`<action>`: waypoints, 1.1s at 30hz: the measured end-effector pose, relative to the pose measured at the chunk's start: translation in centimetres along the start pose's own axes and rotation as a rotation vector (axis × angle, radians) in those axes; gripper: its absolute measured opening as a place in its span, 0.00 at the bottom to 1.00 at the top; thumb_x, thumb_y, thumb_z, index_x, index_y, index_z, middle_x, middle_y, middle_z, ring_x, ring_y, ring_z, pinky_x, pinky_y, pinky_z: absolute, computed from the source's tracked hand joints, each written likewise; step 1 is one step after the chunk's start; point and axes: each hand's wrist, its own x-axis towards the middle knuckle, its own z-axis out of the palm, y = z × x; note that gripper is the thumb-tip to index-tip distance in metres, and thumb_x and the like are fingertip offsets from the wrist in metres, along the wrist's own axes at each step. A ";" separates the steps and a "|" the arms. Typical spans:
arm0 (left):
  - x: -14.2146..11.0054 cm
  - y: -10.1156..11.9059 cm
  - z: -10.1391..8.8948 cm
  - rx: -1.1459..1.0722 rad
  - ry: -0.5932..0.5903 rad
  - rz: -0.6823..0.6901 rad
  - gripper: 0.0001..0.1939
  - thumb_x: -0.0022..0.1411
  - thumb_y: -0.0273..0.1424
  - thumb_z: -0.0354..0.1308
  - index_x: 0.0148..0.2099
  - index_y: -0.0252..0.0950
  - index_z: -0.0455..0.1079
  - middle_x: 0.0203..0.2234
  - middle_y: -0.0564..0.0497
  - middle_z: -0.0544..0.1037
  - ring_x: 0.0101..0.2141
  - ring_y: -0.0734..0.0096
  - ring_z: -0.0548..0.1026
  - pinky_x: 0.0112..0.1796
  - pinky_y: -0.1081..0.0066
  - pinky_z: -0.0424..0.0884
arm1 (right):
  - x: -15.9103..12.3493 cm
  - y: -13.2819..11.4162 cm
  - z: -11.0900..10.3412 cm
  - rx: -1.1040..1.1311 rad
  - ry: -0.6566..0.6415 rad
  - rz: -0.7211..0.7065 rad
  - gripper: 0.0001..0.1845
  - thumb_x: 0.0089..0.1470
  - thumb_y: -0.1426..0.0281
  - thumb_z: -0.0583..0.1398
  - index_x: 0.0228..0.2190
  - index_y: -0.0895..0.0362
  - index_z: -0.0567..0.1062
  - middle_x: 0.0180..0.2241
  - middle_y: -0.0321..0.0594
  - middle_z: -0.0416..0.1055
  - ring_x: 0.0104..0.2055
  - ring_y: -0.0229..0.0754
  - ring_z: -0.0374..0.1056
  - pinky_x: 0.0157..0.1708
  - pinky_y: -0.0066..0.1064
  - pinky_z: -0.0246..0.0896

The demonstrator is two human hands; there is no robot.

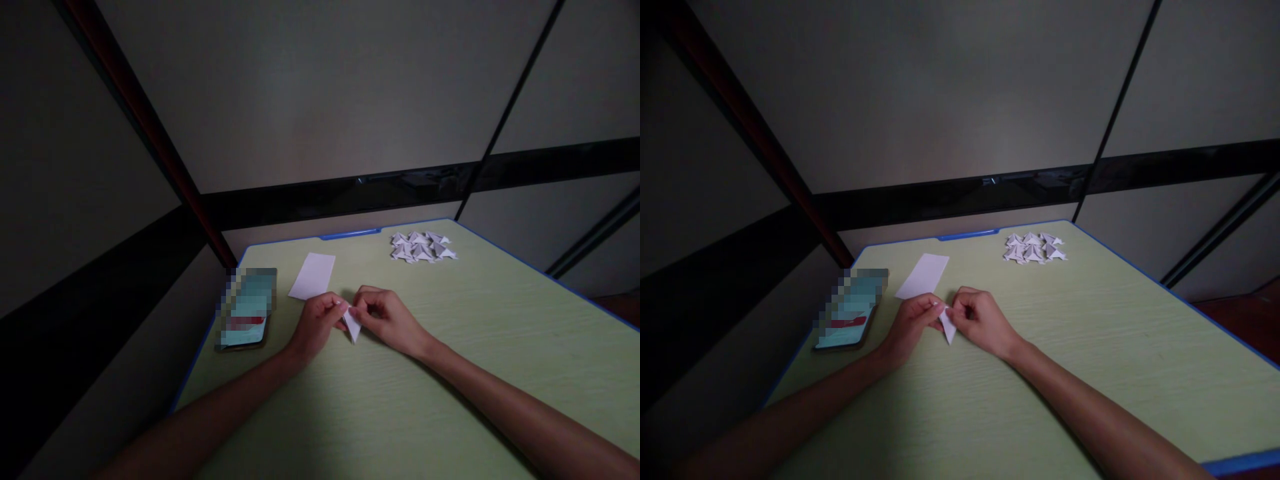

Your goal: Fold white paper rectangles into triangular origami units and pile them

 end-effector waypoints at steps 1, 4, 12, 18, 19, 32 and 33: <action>0.0 0.0 0.0 0.010 -0.002 0.001 0.07 0.46 0.30 0.53 0.22 0.30 0.64 0.17 0.54 0.68 0.21 0.78 0.68 0.22 0.78 0.66 | 0.0 0.0 0.0 -0.008 -0.001 -0.004 0.13 0.44 0.77 0.53 0.13 0.59 0.59 0.18 0.33 0.55 0.21 0.32 0.53 0.21 0.24 0.47; 0.0 0.0 -0.1 0.036 -0.002 0.029 0.07 0.47 0.30 0.53 0.22 0.31 0.64 0.17 0.54 0.68 0.21 0.78 0.67 0.22 0.78 0.65 | -0.1 0.0 -0.1 -0.019 0.004 -0.008 0.13 0.45 0.76 0.53 0.13 0.59 0.59 0.18 0.33 0.56 0.21 0.32 0.53 0.21 0.24 0.47; -0.2 0.3 -0.3 0.153 0.139 0.190 0.10 0.50 0.29 0.51 0.19 0.33 0.62 0.14 0.56 0.65 0.19 0.79 0.63 0.23 0.78 0.61 | 0.2 -0.2 0.2 0.050 0.055 -0.037 0.11 0.45 0.69 0.57 0.16 0.59 0.63 0.23 0.36 0.60 0.26 0.34 0.57 0.24 0.26 0.52; -0.5 1.0 -0.2 0.200 0.166 0.260 0.08 0.51 0.29 0.51 0.25 0.33 0.68 0.16 0.55 0.69 0.20 0.77 0.66 0.24 0.77 0.62 | 0.0 0.0 0.4 0.282 0.177 0.028 0.07 0.43 0.68 0.58 0.21 0.59 0.68 0.23 0.35 0.61 0.24 0.33 0.58 0.24 0.26 0.53; -0.5 1.1 -0.1 0.188 0.166 0.268 0.07 0.51 0.29 0.51 0.26 0.33 0.69 0.17 0.55 0.69 0.21 0.78 0.66 0.24 0.77 0.63 | 0.0 0.0 0.4 0.351 0.215 0.038 0.07 0.42 0.68 0.59 0.23 0.59 0.68 0.23 0.35 0.62 0.23 0.32 0.57 0.23 0.26 0.53; -0.2 0.5 -0.3 0.085 0.084 0.338 0.07 0.52 0.29 0.52 0.29 0.33 0.71 0.25 0.52 0.70 0.25 0.77 0.66 0.24 0.78 0.63 | 0.3 0.3 0.2 0.473 0.224 0.084 0.11 0.39 0.64 0.61 0.22 0.60 0.70 0.21 0.34 0.62 0.24 0.33 0.56 0.24 0.26 0.50; -0.2 0.5 -0.3 0.093 0.088 0.339 0.07 0.52 0.29 0.52 0.29 0.34 0.71 0.24 0.52 0.70 0.24 0.78 0.65 0.24 0.78 0.62 | 0.3 0.3 0.2 0.470 0.227 0.081 0.11 0.39 0.64 0.61 0.21 0.60 0.70 0.21 0.34 0.62 0.23 0.33 0.56 0.24 0.26 0.50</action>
